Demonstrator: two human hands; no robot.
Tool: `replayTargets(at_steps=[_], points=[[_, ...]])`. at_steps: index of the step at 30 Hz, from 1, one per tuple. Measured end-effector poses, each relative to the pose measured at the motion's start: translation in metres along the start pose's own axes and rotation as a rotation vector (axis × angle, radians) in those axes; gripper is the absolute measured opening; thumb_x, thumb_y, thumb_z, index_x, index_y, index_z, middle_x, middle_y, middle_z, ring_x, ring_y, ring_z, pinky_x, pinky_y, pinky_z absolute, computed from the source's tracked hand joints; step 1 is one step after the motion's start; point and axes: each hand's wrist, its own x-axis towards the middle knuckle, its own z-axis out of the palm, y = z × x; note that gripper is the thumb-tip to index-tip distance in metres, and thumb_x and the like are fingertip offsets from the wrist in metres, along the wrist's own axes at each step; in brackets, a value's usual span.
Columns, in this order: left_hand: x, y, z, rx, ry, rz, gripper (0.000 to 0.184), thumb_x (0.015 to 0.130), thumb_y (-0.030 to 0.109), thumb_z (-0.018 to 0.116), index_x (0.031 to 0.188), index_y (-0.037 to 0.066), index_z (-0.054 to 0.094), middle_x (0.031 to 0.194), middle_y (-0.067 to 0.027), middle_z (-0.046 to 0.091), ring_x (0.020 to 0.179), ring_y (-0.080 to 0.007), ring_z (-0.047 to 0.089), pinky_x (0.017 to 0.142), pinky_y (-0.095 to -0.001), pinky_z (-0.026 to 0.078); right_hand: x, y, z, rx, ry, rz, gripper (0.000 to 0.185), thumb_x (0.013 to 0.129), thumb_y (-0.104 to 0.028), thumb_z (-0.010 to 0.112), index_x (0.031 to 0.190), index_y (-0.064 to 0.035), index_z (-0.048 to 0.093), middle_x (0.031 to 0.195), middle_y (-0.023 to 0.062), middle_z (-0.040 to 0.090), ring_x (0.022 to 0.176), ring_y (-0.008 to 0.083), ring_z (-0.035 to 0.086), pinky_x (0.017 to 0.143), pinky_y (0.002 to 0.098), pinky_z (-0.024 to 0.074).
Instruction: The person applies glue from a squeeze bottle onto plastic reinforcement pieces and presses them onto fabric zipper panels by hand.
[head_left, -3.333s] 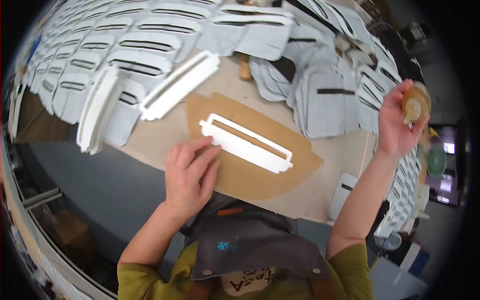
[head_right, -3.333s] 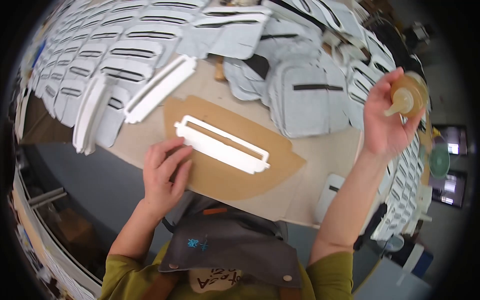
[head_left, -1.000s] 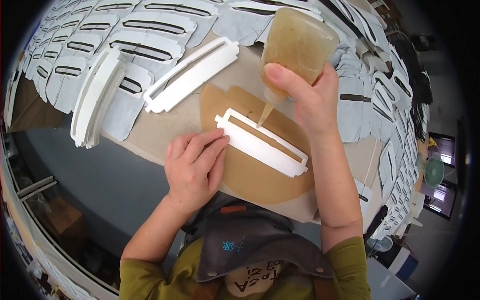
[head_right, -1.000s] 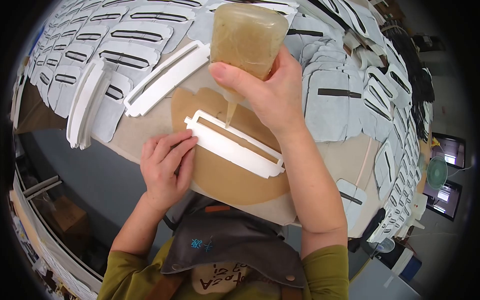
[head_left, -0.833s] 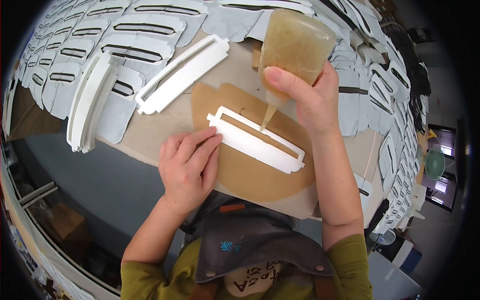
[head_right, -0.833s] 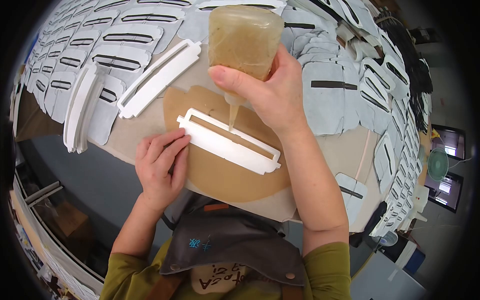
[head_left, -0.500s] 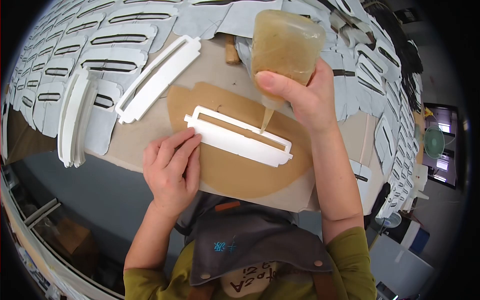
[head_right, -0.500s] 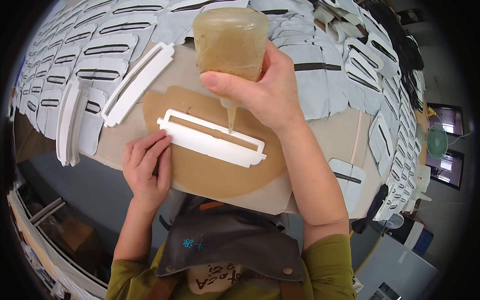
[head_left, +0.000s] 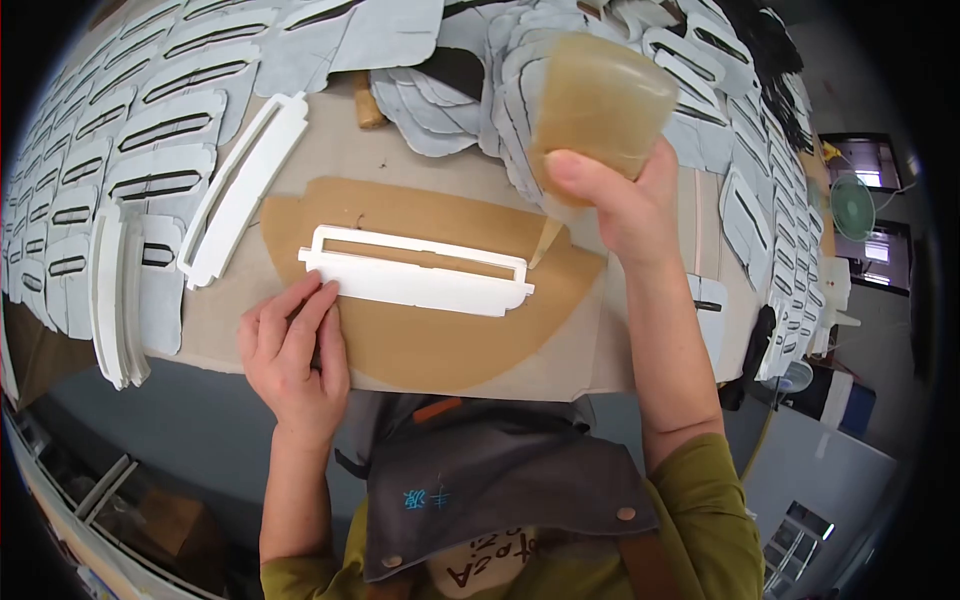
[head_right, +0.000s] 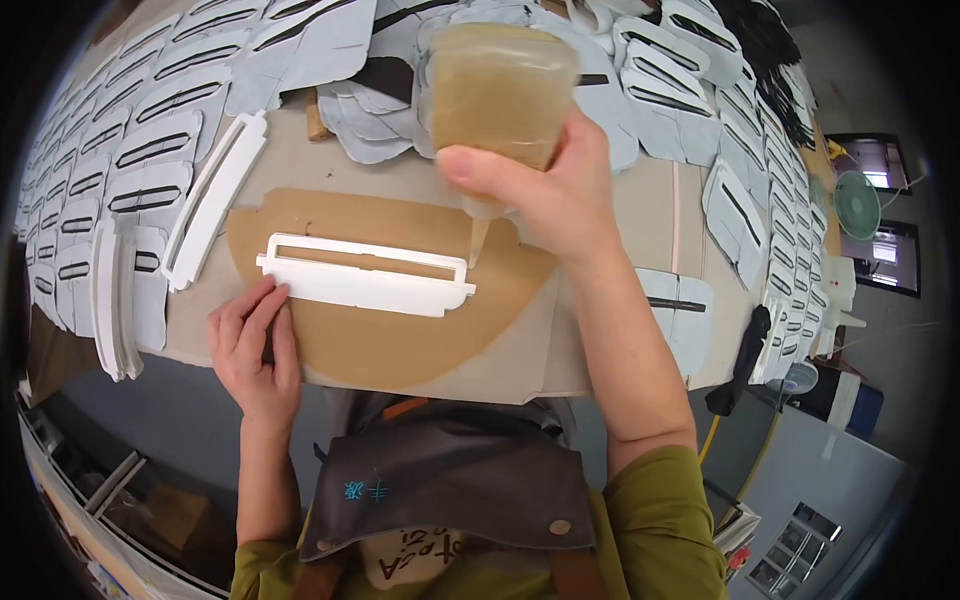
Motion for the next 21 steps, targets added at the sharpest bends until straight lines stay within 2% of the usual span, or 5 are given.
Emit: replayTargets(at_steps=[4,6,15,19,21], points=[[-0.001,0.000,0.001,0.026,-0.004,0.018,0.027,0.082,-0.004,0.072,0.106,0.008,0.077,0.113,-0.0065,0.073,0.093,-0.0264,0.062,0.083,-0.0348,0.049,-0.023,0.015,-0.016,0.205,0.218,-0.046,0.036,0.086,-0.013,0.081,0.116,0.0004,0.066,0.107,0.0073,0.071,0.096,0.0167,0.069,0.089,0.0341,0.0552],[-0.001,0.000,0.002,0.033,-0.005,0.021,0.027,0.083,-0.004,0.072,0.106,0.008,0.077,0.112,-0.0066,0.073,0.094,-0.0263,0.062,0.083,-0.0349,0.049,-0.033,0.019,-0.016,0.162,0.325,-0.050,0.044,0.093,-0.021,0.073,0.127,0.0003,0.057,0.112,0.0143,0.068,0.100,0.0269,0.070,0.086,0.0419,0.0570],[-0.002,0.001,0.002,0.051,-0.010,0.012,0.025,0.085,0.000,0.073,0.108,0.009,0.077,0.113,-0.0052,0.072,0.096,-0.0257,0.060,0.085,-0.0349,0.046,-0.055,0.029,-0.012,0.305,0.326,0.028,0.034,0.094,-0.020,0.075,0.118,0.0014,0.063,0.108,0.0103,0.070,0.100,0.0243,0.070,0.093,0.0418,0.0555],[-0.002,0.002,0.000,0.063,-0.016,0.011,0.024,0.086,0.001,0.072,0.108,0.010,0.077,0.113,-0.0046,0.072,0.096,-0.0257,0.060,0.085,-0.0351,0.046,-0.074,0.017,-0.009,0.397,0.327,0.142,0.037,0.096,-0.024,0.073,0.118,0.0024,0.062,0.113,0.0137,0.067,0.104,0.0265,0.069,0.092,0.0409,0.0580],[-0.001,0.002,0.000,0.060,-0.014,0.006,0.024,0.086,0.001,0.072,0.108,0.010,0.077,0.113,-0.0045,0.072,0.096,-0.0259,0.060,0.085,-0.0351,0.047,-0.078,-0.003,-0.031,1.351,0.174,0.407,0.039,0.098,-0.026,0.070,0.121,0.0041,0.060,0.121,0.0173,0.062,0.109,0.0287,0.066,0.091,0.0400,0.0609]])
